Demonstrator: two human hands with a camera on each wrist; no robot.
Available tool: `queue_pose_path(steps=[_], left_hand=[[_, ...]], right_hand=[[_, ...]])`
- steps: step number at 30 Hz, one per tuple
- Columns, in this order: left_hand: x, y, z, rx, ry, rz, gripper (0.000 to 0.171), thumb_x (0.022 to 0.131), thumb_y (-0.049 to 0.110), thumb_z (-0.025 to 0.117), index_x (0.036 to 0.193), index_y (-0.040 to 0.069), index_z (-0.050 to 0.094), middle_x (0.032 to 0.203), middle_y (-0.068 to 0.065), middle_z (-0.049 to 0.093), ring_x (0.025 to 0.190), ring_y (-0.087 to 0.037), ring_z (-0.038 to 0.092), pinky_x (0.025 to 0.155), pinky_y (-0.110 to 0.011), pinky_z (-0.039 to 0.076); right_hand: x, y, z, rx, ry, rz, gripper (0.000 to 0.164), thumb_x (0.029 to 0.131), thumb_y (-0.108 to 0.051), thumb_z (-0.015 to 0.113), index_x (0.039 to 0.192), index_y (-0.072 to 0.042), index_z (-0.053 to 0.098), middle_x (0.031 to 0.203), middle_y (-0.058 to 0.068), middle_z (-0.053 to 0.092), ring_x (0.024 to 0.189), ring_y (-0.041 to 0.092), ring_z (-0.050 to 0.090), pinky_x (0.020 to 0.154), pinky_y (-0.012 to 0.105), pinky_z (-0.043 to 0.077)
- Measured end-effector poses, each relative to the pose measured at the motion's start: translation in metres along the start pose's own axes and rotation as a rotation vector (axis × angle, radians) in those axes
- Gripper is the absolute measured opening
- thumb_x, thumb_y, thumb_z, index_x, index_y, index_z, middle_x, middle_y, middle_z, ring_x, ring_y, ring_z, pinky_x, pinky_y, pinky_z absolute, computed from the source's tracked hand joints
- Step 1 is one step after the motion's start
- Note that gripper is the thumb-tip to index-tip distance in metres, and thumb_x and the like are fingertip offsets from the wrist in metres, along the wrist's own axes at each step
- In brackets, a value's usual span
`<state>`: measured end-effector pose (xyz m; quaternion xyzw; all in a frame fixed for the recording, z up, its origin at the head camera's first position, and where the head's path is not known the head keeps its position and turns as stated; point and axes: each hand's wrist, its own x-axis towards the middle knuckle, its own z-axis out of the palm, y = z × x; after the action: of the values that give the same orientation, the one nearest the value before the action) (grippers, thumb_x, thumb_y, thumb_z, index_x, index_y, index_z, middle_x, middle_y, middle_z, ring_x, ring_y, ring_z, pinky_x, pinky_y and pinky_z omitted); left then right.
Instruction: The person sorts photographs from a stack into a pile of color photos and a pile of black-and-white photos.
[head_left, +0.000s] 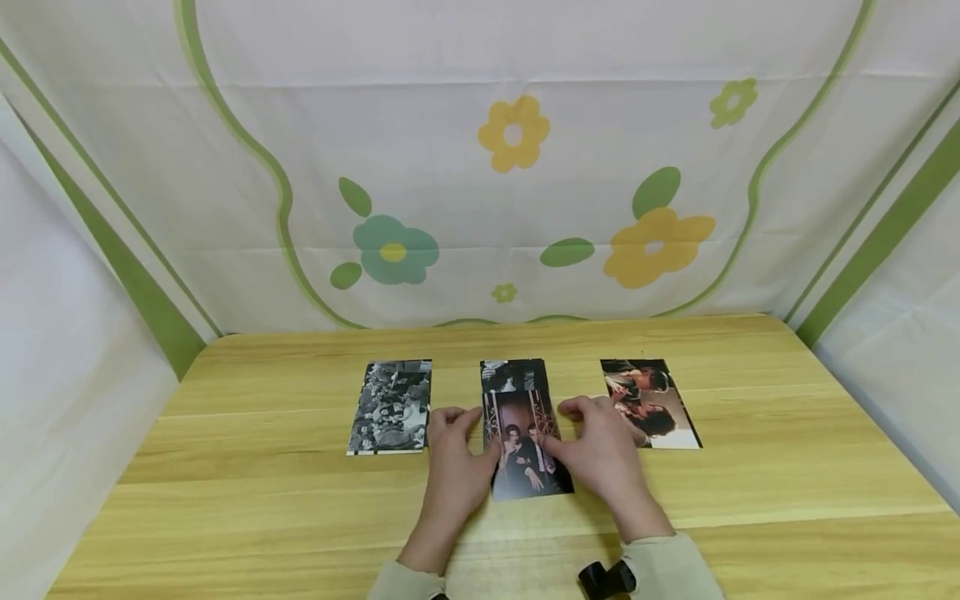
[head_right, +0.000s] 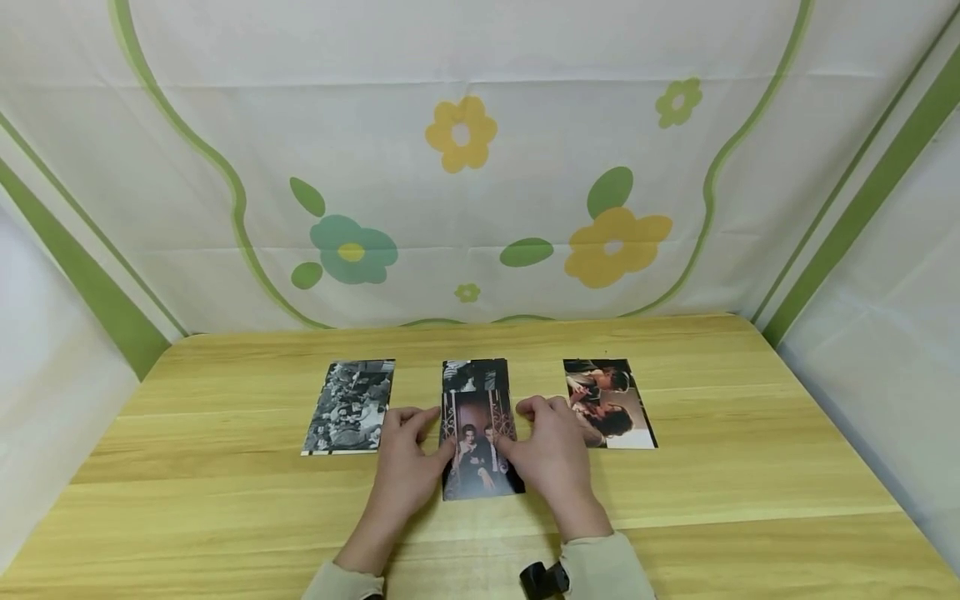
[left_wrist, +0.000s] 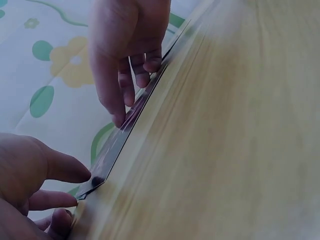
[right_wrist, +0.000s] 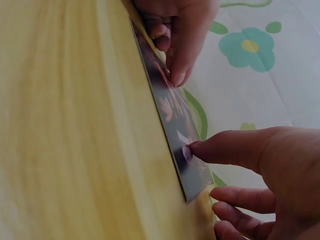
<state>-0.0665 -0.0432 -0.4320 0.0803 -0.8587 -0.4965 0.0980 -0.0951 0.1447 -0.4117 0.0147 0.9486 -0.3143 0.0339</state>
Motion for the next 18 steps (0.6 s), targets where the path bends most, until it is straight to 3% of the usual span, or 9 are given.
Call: queue_pose_path(steps=[4, 8, 11, 15, 18], left_hand=[[-0.0003, 0.0, 0.0005, -0.005, -0.005, 0.009, 0.049, 0.086, 0.004, 0.082, 0.133, -0.004, 0.072, 0.129, -0.018, 0.053, 0.127, -0.037, 0.049, 0.111, -0.059, 0.046], [-0.0002, -0.0009, 0.0012, -0.01, -0.012, -0.004, 0.052, 0.087, 0.004, 0.082, 0.137, 0.0, 0.07, 0.13, -0.016, 0.054, 0.127, -0.036, 0.048, 0.11, -0.059, 0.047], [0.0001, -0.0019, 0.0015, -0.008, -0.014, 0.003, 0.052, 0.088, 0.004, 0.08, 0.139, 0.002, 0.07, 0.129, -0.014, 0.057, 0.125, -0.033, 0.048, 0.108, -0.057, 0.048], [0.0, -0.0032, 0.001, -0.006, -0.01, 0.02, 0.049, 0.091, 0.001, 0.075, 0.139, 0.004, 0.07, 0.124, -0.01, 0.062, 0.116, -0.026, 0.049, 0.096, -0.045, 0.048], [0.0012, -0.0035, 0.0002, -0.018, -0.019, 0.032, 0.049, 0.092, -0.002, 0.072, 0.141, 0.005, 0.07, 0.113, -0.007, 0.064, 0.104, -0.021, 0.048, 0.085, -0.033, 0.042]], right_hand=[[-0.0005, 0.0002, 0.0032, -0.01, 0.008, -0.002, 0.054, 0.085, -0.038, 0.089, 0.129, -0.01, 0.073, 0.13, 0.014, 0.067, 0.117, 0.035, 0.065, 0.109, 0.076, 0.038], [-0.0008, -0.0007, 0.0051, -0.009, 0.019, -0.003, 0.052, 0.086, -0.039, 0.088, 0.128, -0.012, 0.073, 0.129, 0.013, 0.067, 0.12, 0.035, 0.063, 0.116, 0.084, 0.024], [-0.0002, -0.0003, 0.0064, -0.008, 0.027, -0.002, 0.051, 0.087, -0.037, 0.088, 0.128, -0.011, 0.073, 0.129, 0.013, 0.067, 0.121, 0.035, 0.063, 0.117, 0.085, 0.022], [-0.0002, 0.0003, 0.0079, -0.001, 0.026, 0.009, 0.051, 0.087, -0.037, 0.088, 0.129, -0.011, 0.074, 0.128, 0.013, 0.068, 0.12, 0.035, 0.063, 0.118, 0.084, 0.02], [0.0003, 0.0, 0.0081, 0.016, 0.032, 0.004, 0.051, 0.088, -0.036, 0.087, 0.13, -0.01, 0.074, 0.127, 0.014, 0.069, 0.12, 0.035, 0.063, 0.118, 0.086, 0.014]])
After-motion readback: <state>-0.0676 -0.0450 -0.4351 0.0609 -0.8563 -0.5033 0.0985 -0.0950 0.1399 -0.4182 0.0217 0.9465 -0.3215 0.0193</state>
